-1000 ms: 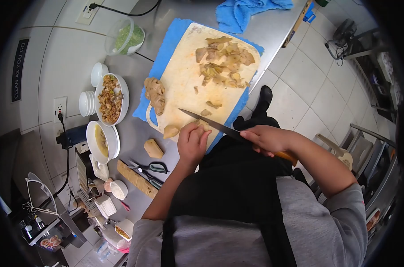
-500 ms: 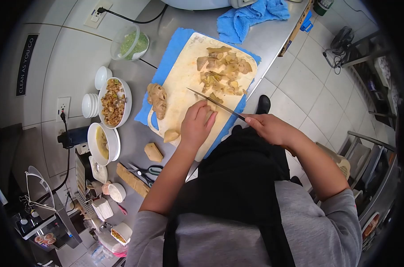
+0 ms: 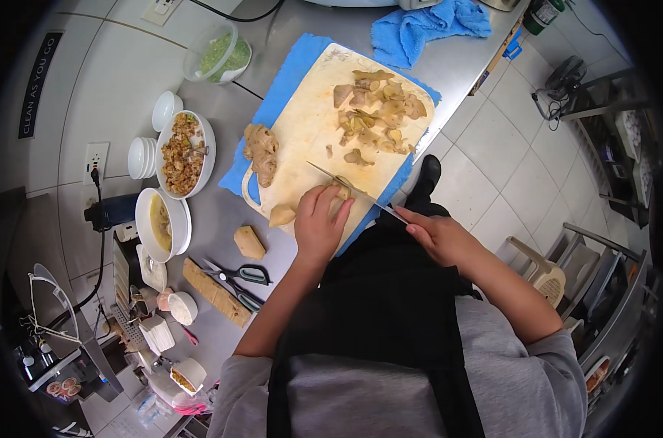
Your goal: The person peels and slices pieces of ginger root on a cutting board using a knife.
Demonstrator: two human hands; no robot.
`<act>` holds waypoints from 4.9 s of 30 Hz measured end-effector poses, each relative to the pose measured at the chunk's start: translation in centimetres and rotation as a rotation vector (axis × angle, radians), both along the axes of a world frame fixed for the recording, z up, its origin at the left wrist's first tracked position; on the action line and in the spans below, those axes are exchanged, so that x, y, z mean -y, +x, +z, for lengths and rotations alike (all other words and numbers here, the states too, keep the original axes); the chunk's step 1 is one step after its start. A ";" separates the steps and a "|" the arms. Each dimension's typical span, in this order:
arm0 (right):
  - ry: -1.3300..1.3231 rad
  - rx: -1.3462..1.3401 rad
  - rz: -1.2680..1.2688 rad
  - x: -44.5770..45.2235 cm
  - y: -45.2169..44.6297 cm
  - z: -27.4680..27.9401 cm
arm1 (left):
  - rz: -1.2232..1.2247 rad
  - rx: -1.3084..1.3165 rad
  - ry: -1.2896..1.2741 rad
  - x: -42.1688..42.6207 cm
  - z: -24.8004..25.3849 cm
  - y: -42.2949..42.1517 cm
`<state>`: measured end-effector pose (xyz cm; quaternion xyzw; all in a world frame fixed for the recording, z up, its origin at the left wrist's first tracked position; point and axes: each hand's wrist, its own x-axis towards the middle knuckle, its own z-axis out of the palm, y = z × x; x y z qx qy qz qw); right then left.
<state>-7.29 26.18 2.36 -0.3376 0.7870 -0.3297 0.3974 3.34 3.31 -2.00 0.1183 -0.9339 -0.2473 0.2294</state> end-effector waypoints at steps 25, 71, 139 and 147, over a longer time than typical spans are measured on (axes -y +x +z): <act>0.080 0.126 -0.024 -0.2 -0.6 1.0 | 0.043 0.004 0.050 0.3 0.0 0.1; 0.335 0.589 0.041 2.5 -3.8 1.7 | 0.039 -0.034 0.094 0.8 -0.5 0.4; 0.199 -0.205 -0.150 -4.9 7.4 0.6 | -0.108 0.045 0.064 1.1 -0.7 1.2; 0.201 -0.150 -0.164 -4.1 7.0 0.8 | -0.106 0.044 0.062 1.0 -0.5 1.1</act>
